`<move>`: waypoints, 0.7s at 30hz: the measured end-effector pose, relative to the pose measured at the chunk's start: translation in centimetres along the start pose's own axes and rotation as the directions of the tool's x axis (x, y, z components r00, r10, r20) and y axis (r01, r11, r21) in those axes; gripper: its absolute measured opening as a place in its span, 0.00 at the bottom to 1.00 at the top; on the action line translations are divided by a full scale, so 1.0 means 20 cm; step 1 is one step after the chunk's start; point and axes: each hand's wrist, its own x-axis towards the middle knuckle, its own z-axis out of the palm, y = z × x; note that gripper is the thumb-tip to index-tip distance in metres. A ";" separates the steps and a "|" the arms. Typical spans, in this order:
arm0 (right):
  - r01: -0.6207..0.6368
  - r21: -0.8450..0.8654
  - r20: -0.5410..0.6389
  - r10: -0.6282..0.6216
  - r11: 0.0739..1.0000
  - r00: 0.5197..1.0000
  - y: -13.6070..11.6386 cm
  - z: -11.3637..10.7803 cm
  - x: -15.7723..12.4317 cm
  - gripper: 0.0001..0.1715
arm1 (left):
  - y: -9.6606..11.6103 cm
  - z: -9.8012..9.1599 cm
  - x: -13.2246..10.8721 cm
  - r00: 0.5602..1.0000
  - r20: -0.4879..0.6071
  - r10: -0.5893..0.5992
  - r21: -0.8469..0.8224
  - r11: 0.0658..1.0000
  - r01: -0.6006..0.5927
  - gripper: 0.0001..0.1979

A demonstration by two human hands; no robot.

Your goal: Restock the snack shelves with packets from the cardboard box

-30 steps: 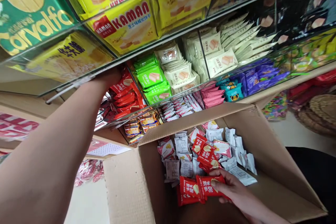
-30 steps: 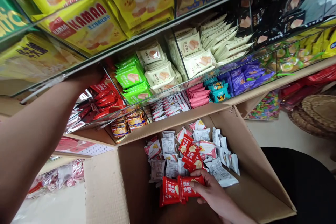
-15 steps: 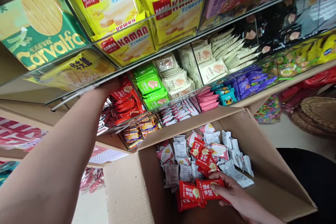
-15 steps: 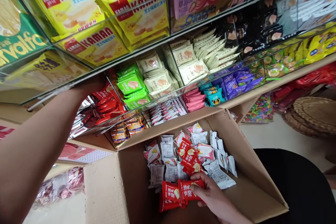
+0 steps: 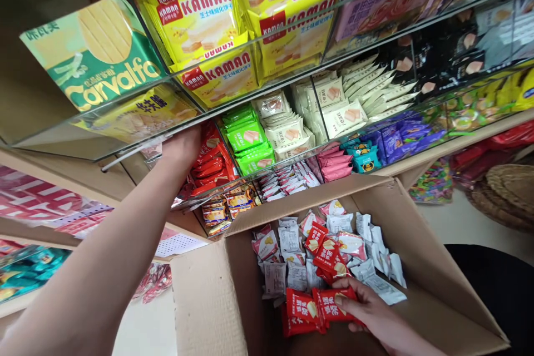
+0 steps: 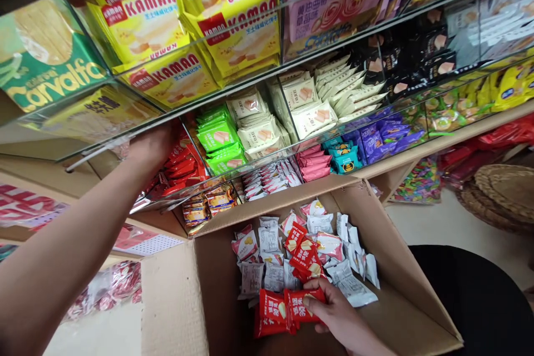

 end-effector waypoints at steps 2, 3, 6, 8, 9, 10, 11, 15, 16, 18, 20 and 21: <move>0.004 0.003 -0.006 -0.004 1.000 1.000 0.01 0.00 0.00 0.21 | 0.00 -0.01 -0.06 0.999 -0.028 -0.024 0.073 0.997 0.026 0.18; 0.006 0.006 -0.003 -0.006 1.000 1.000 0.01 0.00 0.00 0.21 | 0.00 -0.01 -0.10 0.999 -0.039 -0.033 0.108 0.993 0.037 0.19; 0.003 0.008 0.020 -0.003 1.000 1.000 0.01 0.00 0.00 0.20 | 0.00 -0.01 -0.18 0.997 -0.053 -0.056 0.199 0.978 0.065 0.21; -0.002 0.006 0.025 0.002 1.000 1.000 0.00 0.00 -0.01 0.20 | 0.00 0.00 -0.22 0.995 -0.068 -0.067 0.288 0.954 0.084 0.22; -0.007 0.006 0.023 0.007 1.000 1.000 0.00 0.00 -0.01 0.20 | 0.00 -0.01 -0.24 0.994 -0.081 -0.067 0.328 0.940 0.090 0.23; -0.012 0.008 0.020 0.012 1.000 1.000 -0.01 -0.01 -0.01 0.20 | 0.00 -0.01 -0.25 0.994 -0.095 -0.059 0.357 0.930 0.090 0.23; -0.019 0.011 0.025 0.018 1.000 1.000 -0.01 -0.01 -0.01 0.20 | 0.01 -0.01 -0.26 0.993 -0.108 -0.043 0.371 0.925 0.080 0.23; -0.023 0.034 0.023 0.023 0.999 0.999 -0.03 -0.01 -0.03 0.21 | 0.02 -0.04 -0.36 0.978 -0.157 0.134 0.320 0.944 -0.078 0.24; -0.022 0.050 0.022 0.021 0.998 1.000 -0.03 -0.01 -0.03 0.20 | 0.03 -0.05 -0.40 0.964 -0.189 0.187 0.306 0.944 -0.123 0.25; -0.020 0.133 0.019 0.017 0.991 1.000 -0.05 0.00 -0.04 0.20 | 0.04 -0.07 -0.50 0.921 -0.280 0.271 0.289 0.939 -0.189 0.27; -0.025 0.303 0.060 0.007 0.953 0.998 -0.09 0.01 -0.06 0.19 | 0.08 -0.10 -0.62 0.870 -0.362 0.335 0.274 0.930 -0.244 0.31; -0.040 0.406 0.100 -0.001 0.913 0.995 -0.12 0.02 -0.07 0.18 | 0.11 -0.11 -0.69 0.848 -0.374 0.375 0.253 0.921 -0.295 0.34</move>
